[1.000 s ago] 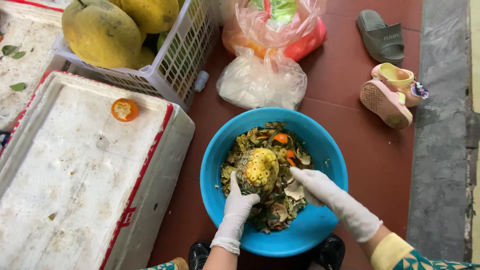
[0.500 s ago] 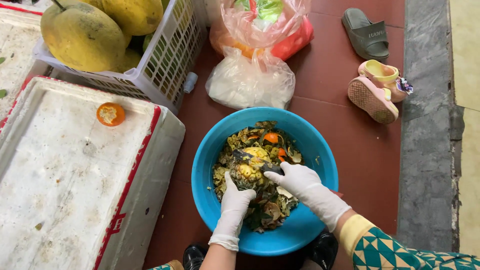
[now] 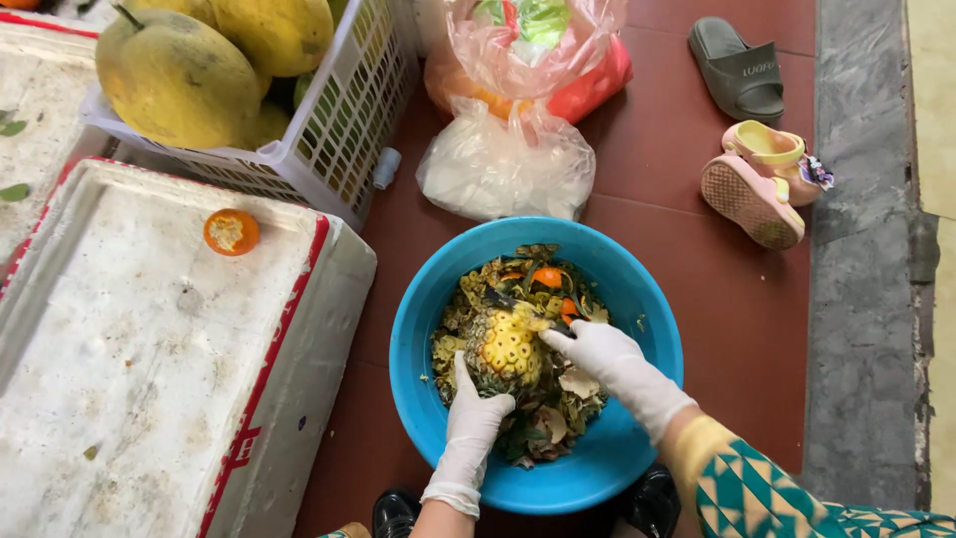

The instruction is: Peeling a pineapple and removing its eyes using a knife over a plastic basin

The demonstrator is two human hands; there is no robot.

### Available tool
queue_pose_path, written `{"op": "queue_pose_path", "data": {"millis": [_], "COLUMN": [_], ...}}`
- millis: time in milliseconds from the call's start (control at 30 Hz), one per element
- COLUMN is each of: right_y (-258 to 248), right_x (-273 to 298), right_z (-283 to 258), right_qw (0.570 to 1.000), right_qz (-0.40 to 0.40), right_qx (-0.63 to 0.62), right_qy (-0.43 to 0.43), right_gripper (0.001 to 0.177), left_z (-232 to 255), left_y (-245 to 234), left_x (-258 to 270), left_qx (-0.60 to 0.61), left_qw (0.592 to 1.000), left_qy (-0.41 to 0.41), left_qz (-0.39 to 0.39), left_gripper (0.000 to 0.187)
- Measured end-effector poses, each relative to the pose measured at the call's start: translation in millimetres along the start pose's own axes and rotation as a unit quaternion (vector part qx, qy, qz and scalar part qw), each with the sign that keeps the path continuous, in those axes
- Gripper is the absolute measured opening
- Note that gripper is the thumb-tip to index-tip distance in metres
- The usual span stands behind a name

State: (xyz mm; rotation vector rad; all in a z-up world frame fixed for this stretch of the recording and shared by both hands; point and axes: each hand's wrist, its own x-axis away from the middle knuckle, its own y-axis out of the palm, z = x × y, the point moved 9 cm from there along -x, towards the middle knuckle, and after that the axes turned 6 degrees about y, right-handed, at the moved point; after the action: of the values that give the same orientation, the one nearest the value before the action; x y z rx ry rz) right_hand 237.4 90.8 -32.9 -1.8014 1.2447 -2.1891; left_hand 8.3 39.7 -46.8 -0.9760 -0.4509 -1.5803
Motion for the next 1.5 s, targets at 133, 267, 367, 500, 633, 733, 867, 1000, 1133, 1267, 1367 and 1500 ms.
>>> {"op": "queue_pose_path", "data": {"millis": [133, 267, 367, 500, 633, 733, 867, 1000, 1133, 1267, 1367, 1500], "right_y": [19.0, 21.6, 20.4, 39.7, 47.5, 49.7, 10.0, 1.7, 28.2, 42.4, 19.4, -0.6], "right_x": [-37.1, -3.7, 36.3, 37.9, 45.9, 34.5, 40.5, 16.6, 44.1, 36.8, 36.1, 16.2], "right_z": [13.8, 17.8, 14.0, 64.9, 73.7, 62.5, 20.0, 23.5, 46.1, 58.3, 28.7, -2.6], "right_qw": [0.976, 0.953, 0.871, 0.982, 0.997, 0.992, 0.998, 0.997, 0.997, 0.999, 0.999, 0.999], "right_qz": [-0.09, -0.137, -0.195, -0.019, 0.045, 0.079, 0.054, 0.028, 0.009, 0.035, 0.038, 0.019], "right_qx": [-0.194, -0.268, -0.449, -0.189, 0.069, 0.094, 0.027, -0.077, -0.078, 0.034, 0.014, -0.035], "right_qy": [0.051, 0.029, -0.046, -0.008, -0.006, -0.032, -0.033, -0.004, -0.02, 0.004, -0.017, -0.012], "right_gripper": [0.083, 0.082, 0.084, 0.063, 0.067, 0.068, 0.07, 0.066, 0.06, 0.068, 0.066, 0.056], "left_z": [-30.1, -22.0, -7.2, 10.1, -2.7, -6.1, 27.5, -0.7, 1.9, 1.6, 0.8, 0.6], "left_y": [4.3, 0.3, -0.8, 9.6, 15.0, 13.6, 12.5, 13.6, 6.9, 11.4, 13.4, 11.9], "left_x": [-24.7, -19.1, -23.1, -6.5, -29.1, -36.7, 5.7, -16.4, -15.3, -19.4, -22.5, -22.8], "left_qx": [0.006, 0.059, 0.125, 0.199, 0.202, 0.208, 0.198, 0.193, 0.214, 0.215, 0.212, 0.199], "left_qw": [0.999, 0.998, 0.992, 0.979, 0.978, 0.977, 0.98, 0.98, 0.974, 0.974, 0.975, 0.979], "left_qy": [0.031, 0.016, 0.03, -0.047, -0.055, -0.049, -0.015, -0.05, -0.074, -0.072, -0.057, -0.054], "left_qz": [-0.003, -0.015, 0.001, -0.021, -0.006, 0.005, -0.013, 0.005, -0.018, -0.018, -0.012, 0.0], "left_gripper": [0.127, 0.124, 0.125, 0.113, 0.12, 0.104, 0.081, 0.118, 0.115, 0.117, 0.117, 0.119]}}
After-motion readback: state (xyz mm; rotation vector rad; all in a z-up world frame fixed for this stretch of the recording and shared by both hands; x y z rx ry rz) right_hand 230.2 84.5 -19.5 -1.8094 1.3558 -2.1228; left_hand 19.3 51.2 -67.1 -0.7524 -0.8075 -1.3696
